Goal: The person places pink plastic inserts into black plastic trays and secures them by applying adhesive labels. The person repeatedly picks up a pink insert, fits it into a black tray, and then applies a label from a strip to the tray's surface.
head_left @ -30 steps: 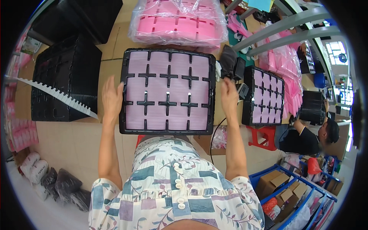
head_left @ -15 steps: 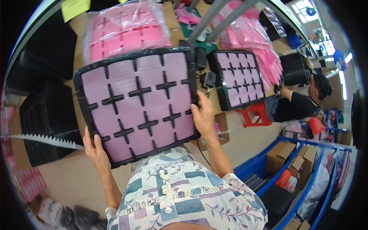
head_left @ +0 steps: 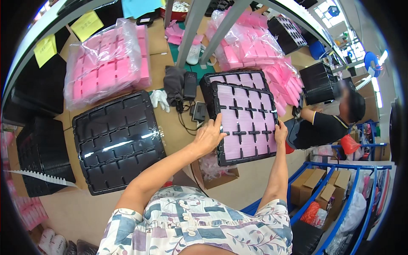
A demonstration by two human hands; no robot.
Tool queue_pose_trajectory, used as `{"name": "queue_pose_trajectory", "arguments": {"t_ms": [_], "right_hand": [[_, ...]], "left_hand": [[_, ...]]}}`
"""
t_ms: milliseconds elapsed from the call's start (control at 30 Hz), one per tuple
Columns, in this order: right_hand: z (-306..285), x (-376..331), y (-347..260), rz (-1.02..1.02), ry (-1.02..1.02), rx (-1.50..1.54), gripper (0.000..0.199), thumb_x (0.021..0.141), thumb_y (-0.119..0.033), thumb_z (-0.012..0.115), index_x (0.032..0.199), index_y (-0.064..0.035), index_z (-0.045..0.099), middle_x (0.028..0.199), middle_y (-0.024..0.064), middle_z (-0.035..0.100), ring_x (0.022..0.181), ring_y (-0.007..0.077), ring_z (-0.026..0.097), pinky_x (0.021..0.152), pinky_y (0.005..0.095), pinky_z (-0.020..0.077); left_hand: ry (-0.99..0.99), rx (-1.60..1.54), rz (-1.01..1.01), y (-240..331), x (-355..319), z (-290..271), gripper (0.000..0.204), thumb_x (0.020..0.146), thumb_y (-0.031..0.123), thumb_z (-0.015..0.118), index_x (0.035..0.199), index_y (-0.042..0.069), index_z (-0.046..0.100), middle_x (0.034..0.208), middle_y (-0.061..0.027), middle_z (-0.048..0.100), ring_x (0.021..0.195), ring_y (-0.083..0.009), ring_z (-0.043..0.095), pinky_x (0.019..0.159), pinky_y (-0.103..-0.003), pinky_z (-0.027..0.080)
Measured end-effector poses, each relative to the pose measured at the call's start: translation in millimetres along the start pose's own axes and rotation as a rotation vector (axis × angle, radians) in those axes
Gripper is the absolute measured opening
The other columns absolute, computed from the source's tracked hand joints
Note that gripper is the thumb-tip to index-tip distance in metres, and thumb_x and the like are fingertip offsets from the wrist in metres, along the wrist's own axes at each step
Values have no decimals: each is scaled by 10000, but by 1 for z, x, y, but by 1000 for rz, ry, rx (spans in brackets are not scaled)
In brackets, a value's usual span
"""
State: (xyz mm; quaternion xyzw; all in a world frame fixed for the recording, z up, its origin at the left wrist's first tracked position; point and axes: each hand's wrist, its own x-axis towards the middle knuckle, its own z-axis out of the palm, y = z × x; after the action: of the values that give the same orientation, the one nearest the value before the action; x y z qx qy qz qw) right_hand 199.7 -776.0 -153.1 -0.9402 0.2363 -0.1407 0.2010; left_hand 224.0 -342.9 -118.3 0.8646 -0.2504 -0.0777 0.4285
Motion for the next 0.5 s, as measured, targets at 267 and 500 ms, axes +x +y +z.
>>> {"name": "queue_pose_trajectory", "arguments": {"t_ms": [267, 500], "right_hand": [[68, 87, -7, -230, 102, -177, 357, 896, -164, 561, 1202, 12, 613, 1150, 241, 642, 1070, 416, 586, 957, 493, 427], [66, 115, -41, -73, -164, -140, 416, 921, -219, 526, 1241, 43, 572, 1166, 243, 639, 1110, 416, 577, 957, 505, 423]], "left_hand": [[-17, 194, -120, -28, 34, 31, 825, 874, 300, 703, 1459, -68, 252, 1002, -258, 585, 812, -405, 658, 677, -470, 547], [-89, 184, -271, -19, 46, 30, 878, 869, 303, 704, 1492, -57, 201, 974, -272, 624, 802, -415, 669, 653, -474, 544]]}}
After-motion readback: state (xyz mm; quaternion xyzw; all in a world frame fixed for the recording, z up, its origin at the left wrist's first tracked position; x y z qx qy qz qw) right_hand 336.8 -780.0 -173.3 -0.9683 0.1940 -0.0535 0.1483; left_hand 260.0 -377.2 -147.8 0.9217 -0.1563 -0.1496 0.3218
